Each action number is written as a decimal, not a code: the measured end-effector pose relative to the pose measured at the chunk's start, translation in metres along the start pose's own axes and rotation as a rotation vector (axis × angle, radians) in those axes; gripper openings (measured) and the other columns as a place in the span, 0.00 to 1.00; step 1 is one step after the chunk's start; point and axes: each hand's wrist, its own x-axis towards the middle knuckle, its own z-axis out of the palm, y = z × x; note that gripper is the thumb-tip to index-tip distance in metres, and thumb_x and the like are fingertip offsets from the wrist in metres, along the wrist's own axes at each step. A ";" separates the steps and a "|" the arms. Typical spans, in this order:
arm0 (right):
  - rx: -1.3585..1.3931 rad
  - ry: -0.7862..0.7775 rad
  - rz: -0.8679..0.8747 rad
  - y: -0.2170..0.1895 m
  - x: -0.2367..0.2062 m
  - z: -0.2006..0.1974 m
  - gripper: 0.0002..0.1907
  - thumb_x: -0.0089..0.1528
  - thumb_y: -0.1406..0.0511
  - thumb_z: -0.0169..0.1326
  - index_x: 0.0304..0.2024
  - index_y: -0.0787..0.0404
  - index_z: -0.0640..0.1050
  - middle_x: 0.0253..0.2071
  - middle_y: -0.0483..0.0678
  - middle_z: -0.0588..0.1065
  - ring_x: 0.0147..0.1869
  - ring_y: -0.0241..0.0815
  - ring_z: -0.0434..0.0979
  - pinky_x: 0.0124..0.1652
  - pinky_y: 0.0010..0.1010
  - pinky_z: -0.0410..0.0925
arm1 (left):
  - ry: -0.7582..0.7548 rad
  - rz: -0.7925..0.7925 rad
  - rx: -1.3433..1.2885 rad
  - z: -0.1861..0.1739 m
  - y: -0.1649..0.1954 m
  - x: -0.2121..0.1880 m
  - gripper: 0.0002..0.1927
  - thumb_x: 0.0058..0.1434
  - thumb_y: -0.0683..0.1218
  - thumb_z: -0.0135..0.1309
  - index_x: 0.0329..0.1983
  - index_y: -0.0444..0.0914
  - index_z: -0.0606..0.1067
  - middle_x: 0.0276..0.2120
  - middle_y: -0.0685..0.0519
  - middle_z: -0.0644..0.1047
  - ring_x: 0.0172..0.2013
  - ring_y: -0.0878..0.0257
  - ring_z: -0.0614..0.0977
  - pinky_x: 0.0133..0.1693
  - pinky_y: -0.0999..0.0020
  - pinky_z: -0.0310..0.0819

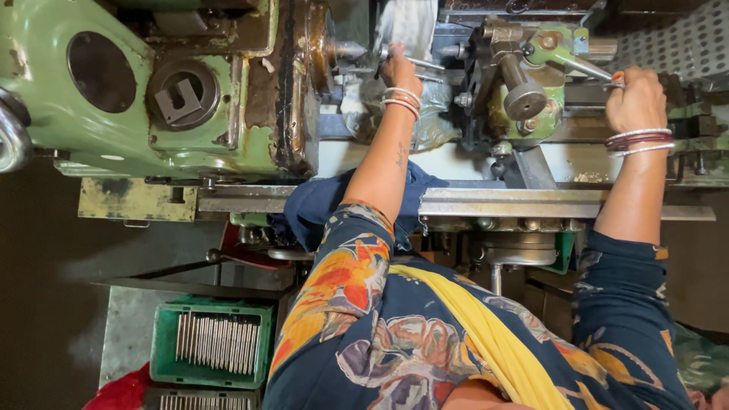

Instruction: The person repeatedly picks up small metal rods from a green tray, places them into a rotating polishing wheel on a machine, and then returns the rods to the tray. The process is repeated continuously throughout the clip.

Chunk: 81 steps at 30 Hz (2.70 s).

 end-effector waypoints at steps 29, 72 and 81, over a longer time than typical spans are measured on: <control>0.037 -0.045 -0.028 0.012 0.002 0.000 0.08 0.72 0.70 0.49 0.46 0.67 0.79 0.51 0.71 0.72 0.54 0.73 0.73 0.54 0.58 0.66 | 0.087 0.137 0.097 -0.014 0.008 0.013 0.25 0.65 0.60 0.54 0.44 0.31 0.81 0.44 0.47 0.84 0.36 0.53 0.85 0.37 0.65 0.82; 0.386 0.314 0.639 0.071 -0.316 0.098 0.11 0.71 0.64 0.53 0.54 0.62 0.76 0.47 0.53 0.78 0.49 0.44 0.77 0.49 0.33 0.69 | -0.882 1.033 0.557 -0.209 0.204 -0.080 0.21 0.66 0.40 0.65 0.57 0.36 0.68 0.47 0.47 0.78 0.46 0.59 0.87 0.44 0.67 0.88; 0.751 -0.661 0.149 -0.141 -0.356 0.196 0.15 0.72 0.56 0.47 0.47 0.59 0.76 0.38 0.47 0.73 0.41 0.36 0.71 0.42 0.28 0.67 | 0.415 1.124 0.949 -0.513 0.170 -0.076 0.15 0.74 0.45 0.59 0.54 0.33 0.68 0.46 0.47 0.72 0.45 0.58 0.76 0.50 0.60 0.75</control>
